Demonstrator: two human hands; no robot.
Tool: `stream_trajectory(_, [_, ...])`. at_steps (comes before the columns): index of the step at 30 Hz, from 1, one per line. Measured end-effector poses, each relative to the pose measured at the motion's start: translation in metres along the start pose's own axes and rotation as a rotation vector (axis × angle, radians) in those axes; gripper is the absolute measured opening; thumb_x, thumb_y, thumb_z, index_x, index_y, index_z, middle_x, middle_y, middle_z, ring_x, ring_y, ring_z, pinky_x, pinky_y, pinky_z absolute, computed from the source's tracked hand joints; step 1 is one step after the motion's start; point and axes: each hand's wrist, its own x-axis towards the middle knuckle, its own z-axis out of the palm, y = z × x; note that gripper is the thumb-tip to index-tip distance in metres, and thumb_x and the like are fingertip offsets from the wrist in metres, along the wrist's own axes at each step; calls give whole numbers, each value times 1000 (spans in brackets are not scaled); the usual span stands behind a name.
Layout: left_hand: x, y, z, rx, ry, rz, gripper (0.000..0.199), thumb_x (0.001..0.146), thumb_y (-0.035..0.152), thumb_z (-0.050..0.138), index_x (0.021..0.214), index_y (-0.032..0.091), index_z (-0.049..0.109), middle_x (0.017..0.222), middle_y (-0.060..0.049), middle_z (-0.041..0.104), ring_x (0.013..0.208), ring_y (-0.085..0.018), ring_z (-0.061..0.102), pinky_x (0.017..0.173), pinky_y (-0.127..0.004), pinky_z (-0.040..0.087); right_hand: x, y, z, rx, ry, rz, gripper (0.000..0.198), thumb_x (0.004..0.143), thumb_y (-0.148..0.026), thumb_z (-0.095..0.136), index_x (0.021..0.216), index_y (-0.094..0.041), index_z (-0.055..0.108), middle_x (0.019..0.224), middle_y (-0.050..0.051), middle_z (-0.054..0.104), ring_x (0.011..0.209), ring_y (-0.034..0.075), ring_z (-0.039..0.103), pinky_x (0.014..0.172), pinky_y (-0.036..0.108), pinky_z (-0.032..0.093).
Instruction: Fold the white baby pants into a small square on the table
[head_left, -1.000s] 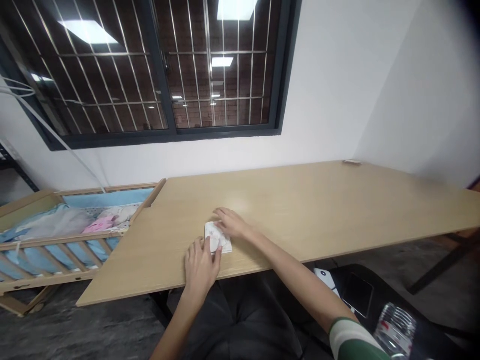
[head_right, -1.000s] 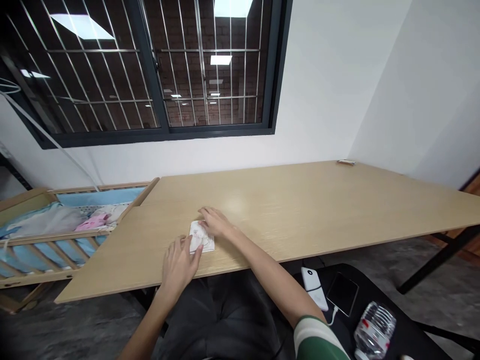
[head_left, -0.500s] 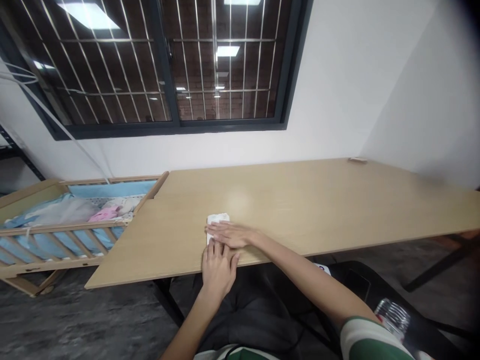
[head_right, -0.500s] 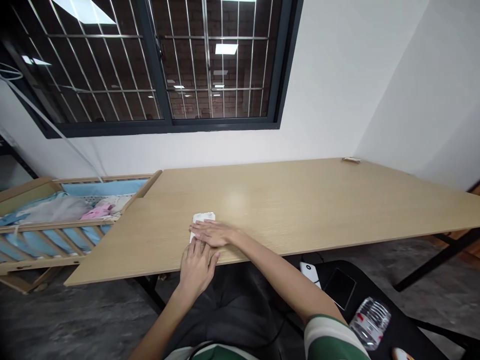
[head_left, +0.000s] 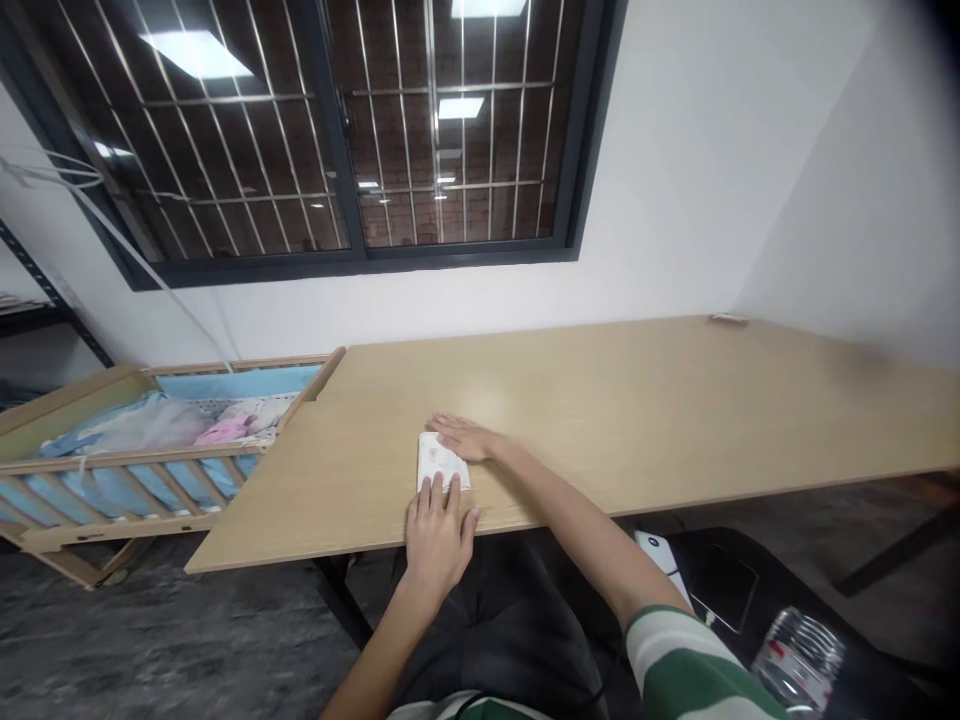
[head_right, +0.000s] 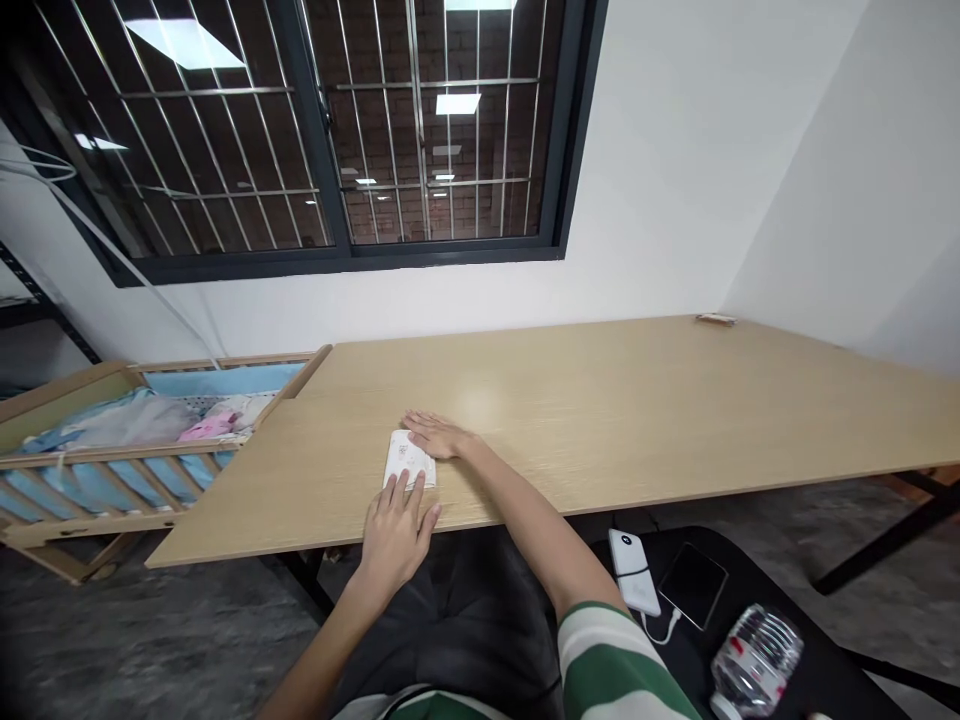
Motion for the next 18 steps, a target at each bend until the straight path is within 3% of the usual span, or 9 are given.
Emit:
stream_trajectory(4, [16,-29,-13,-97,-61,-42,45,105,41,36,137,17,58,133,-14,66,123,-28,60,102,-39,46,-7,-1,13,70,226,87,70,106,-58,24,160,-13,30,167,14,25,154,26,21,125,41,15])
stream_trajectory(7, [32,-49,-23,-1,-105,-226,48,104,47,35,115,14,68,114,-17,71,110,-30,64,95,-41,46,-15,-7,17,68,477,125,62,107,-52,29,152,-12,41,154,19,45,142,26,43,117,40,31])
stream_trajectory(9, [40,-53,-26,79,-176,-301,52,103,51,34,104,12,69,107,-19,71,108,-33,64,92,-43,45,-19,-13,16,2,564,119,49,105,-44,40,139,-12,54,138,18,58,127,24,54,109,38,38])
stream_trajectory(13, [51,-48,-22,91,-303,-275,49,103,48,36,106,9,67,109,-21,71,106,-33,66,89,-41,44,-20,-26,14,-186,526,99,23,98,-31,58,111,-13,67,109,11,66,105,22,59,98,35,42])
stream_trajectory(18, [44,-54,-28,46,-321,-243,40,104,39,36,103,11,65,104,-18,72,101,-30,68,83,-36,44,-20,-61,30,-341,517,208,19,102,-25,52,107,-12,65,106,13,65,102,24,58,93,36,42])
